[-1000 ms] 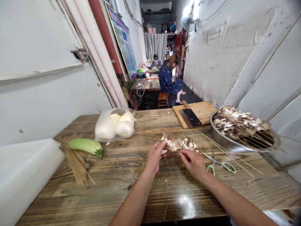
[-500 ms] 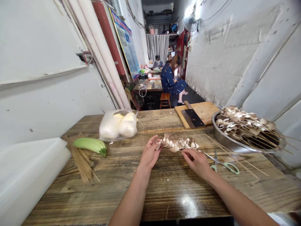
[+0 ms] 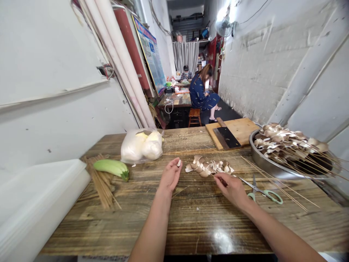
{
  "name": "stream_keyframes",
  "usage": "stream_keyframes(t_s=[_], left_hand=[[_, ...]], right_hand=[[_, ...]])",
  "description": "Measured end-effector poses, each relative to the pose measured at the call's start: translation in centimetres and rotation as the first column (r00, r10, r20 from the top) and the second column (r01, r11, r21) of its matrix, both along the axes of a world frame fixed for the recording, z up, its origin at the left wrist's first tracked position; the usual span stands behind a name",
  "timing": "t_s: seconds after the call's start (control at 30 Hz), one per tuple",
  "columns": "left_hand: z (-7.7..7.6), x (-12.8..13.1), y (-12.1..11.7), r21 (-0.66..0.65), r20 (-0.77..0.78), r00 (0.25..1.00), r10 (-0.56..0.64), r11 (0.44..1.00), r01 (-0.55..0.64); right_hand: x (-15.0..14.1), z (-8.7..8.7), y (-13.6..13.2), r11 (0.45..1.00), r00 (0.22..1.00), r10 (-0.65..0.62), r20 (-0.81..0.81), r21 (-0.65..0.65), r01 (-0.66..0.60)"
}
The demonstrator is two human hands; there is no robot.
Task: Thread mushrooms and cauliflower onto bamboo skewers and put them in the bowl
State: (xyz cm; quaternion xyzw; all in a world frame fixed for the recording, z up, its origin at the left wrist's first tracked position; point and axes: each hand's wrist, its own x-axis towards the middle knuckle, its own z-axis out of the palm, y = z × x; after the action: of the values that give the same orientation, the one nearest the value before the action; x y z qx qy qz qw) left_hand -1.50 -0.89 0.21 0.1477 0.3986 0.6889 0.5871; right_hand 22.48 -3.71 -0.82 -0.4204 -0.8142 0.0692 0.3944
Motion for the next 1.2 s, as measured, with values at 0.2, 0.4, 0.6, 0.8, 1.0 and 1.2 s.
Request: stream_keyframes(t_s=[0.2, 0.4, 0.6, 0.8, 1.0, 1.2], left_hand=[[0.6, 0.1, -0.4, 0.05, -0.021, 0.993, -0.12, 0.991, 0.121], [0.7, -0.3, -0.9, 0.053, -0.162, 0.964, -0.212, 0.973, 0.223], [0.5, -0.3, -0.8, -0.005, -0.297, 0.946, -0.131, 0.991, 0.135], [0.7, 0.1, -1.0, -0.01, -0.403, 0.902, -0.154, 0.986, 0.164], [1.4, -0.1, -1.4, -0.008, -0.452, 0.868, -0.205, 0.974, 0.226], [1.6, -0.4, -1.5, -0.018, -0.539, 0.797, -0.272, 0.95, 0.312]], right_hand=[[0.1, -0.3, 0.1, 1.0, 1.0, -0.015, -0.011, -0.004, 0.015], [0.0, 0.0, -0.1, 1.0, 1.0, 0.004, -0.008, -0.016, -0.005], [-0.2, 0.2, -0.3, 0.999, 0.999, 0.039, 0.008, -0.031, -0.038], [-0.2, 0.0, -0.5, 0.999, 0.999, 0.048, 0.015, -0.024, -0.048], [-0.2, 0.0, -0.5, 0.997, 0.997, 0.06, 0.045, -0.045, -0.058], [-0.4, 0.1, -0.6, 0.997, 0.996, 0.075, 0.052, -0.038, -0.073]])
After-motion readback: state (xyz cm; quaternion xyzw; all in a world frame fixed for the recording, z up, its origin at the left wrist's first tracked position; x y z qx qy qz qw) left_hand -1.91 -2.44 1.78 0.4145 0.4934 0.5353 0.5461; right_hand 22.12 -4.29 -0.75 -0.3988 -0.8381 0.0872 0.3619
